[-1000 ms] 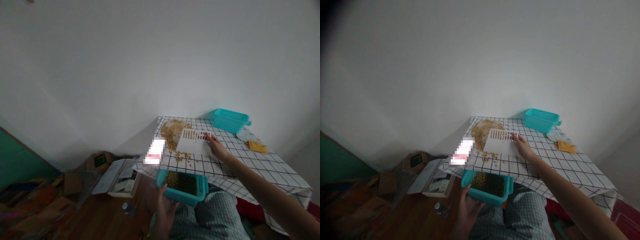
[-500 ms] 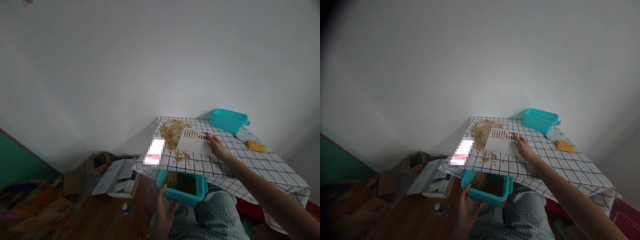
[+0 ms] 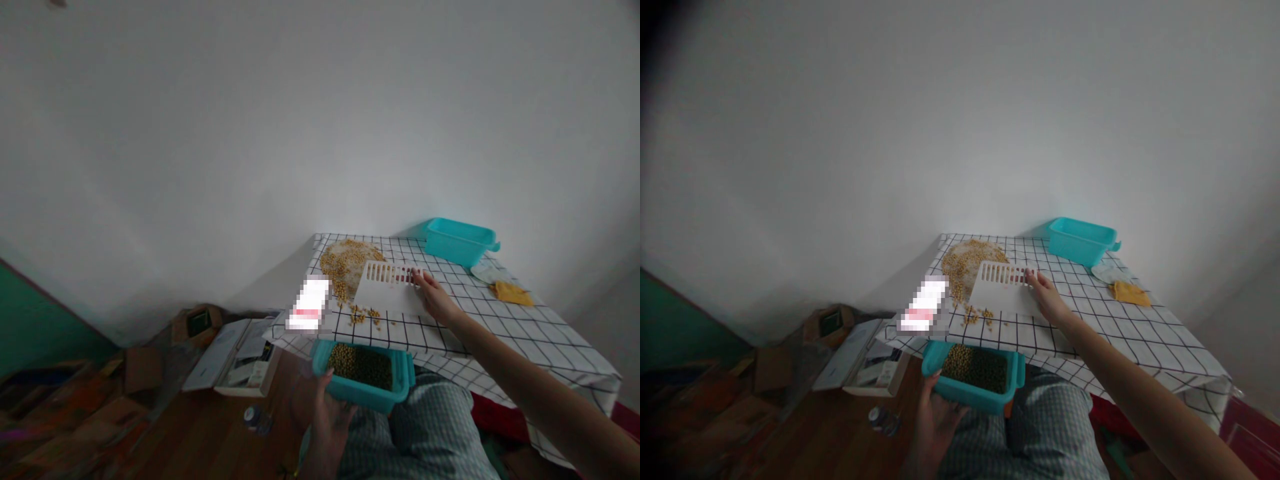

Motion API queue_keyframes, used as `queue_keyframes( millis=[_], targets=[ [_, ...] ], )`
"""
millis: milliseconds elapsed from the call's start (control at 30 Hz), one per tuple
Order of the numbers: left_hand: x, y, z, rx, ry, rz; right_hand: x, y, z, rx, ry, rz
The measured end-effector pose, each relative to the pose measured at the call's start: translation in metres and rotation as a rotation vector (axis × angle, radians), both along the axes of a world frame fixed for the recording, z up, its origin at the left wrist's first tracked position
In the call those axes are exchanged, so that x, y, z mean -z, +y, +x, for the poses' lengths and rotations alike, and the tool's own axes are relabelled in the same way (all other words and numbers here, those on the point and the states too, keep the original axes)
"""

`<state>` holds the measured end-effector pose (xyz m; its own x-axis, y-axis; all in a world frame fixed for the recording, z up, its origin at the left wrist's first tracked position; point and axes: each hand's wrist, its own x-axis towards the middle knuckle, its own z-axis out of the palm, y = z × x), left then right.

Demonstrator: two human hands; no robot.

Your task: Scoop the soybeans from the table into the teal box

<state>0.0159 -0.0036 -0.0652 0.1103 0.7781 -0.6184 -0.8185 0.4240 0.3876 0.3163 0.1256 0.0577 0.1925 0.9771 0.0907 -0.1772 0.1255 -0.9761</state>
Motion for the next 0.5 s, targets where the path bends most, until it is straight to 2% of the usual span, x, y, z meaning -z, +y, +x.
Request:
queue_keyframes(
  millis=[133,367,500],
  targets=[
    [0.002,0.002,0.001,-0.001,-0.004,-0.006,0.005,-0.002,0.0,-0.029,0.001,0.02],
    [0.012,0.003,-0.001,0.002,-0.009,0.021,-0.001,0.003,-0.005,0.008,0.013,0.007],
    [0.018,0.003,-0.002,0.018,0.02,0.006,0.001,0.001,-0.009,-0.012,-0.012,0.02]
  ],
)
